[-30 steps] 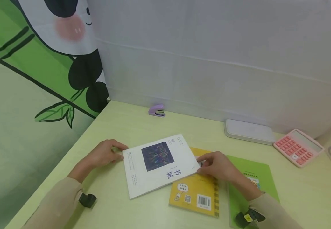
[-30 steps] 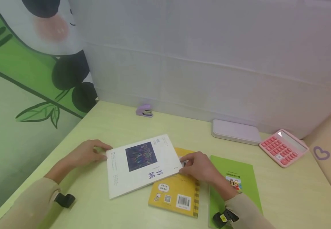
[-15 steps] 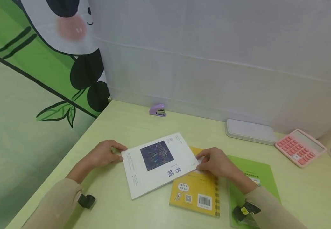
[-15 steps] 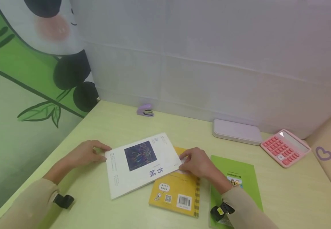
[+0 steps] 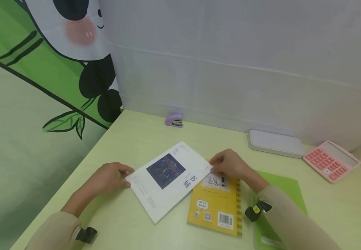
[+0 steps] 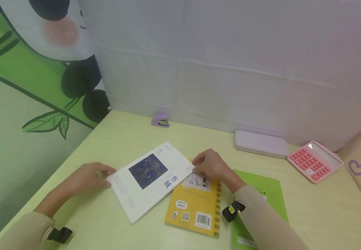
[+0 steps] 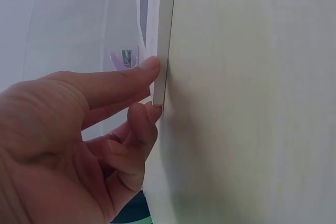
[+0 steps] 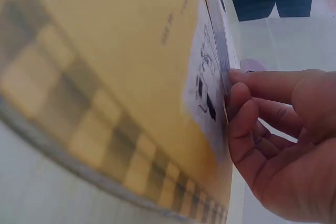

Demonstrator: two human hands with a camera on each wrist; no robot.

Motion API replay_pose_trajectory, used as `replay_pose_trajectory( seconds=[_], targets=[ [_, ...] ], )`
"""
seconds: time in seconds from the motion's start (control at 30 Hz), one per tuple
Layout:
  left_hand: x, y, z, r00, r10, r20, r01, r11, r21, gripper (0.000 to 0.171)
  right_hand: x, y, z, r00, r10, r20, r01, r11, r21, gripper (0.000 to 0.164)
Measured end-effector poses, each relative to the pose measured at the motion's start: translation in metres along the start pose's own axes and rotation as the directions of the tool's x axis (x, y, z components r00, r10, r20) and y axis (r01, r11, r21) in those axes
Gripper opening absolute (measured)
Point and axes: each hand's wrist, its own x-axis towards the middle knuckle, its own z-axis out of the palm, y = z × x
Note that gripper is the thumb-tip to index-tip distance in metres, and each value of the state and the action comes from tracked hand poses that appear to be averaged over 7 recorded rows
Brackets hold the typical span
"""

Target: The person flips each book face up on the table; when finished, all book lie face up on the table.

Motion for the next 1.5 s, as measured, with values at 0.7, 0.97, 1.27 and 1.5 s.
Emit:
replay_pose_trajectory(
  seconds=[0.7,0.97,1.27,1.5],
  targets=[
    [-0.056,0.011,0.011,0.994,-0.106,0.009,0.105,0.992,0.076,0.066,0.055,-0.027,0.013,0.998,-0.049,0.036,0.050,0.998,-0.045,0.018],
    [-0.065,0.014,0.013,0.993,-0.115,-0.018,0.116,0.989,0.095,0.064,0.062,-0.032,0.021,0.999,-0.020,0.041,0.021,0.999,-0.026,0.018],
    [-0.069,0.015,0.017,0.995,-0.091,-0.040,0.095,0.990,0.105,0.066,0.060,-0.031,0.029,0.999,-0.046,-0.018,0.046,0.999,-0.010,0.018],
    [-0.070,0.015,0.019,0.995,-0.088,-0.050,0.093,0.990,0.108,0.065,0.040,-0.040,0.042,0.987,-0.102,-0.127,0.077,0.980,-0.185,0.025]
  ],
)
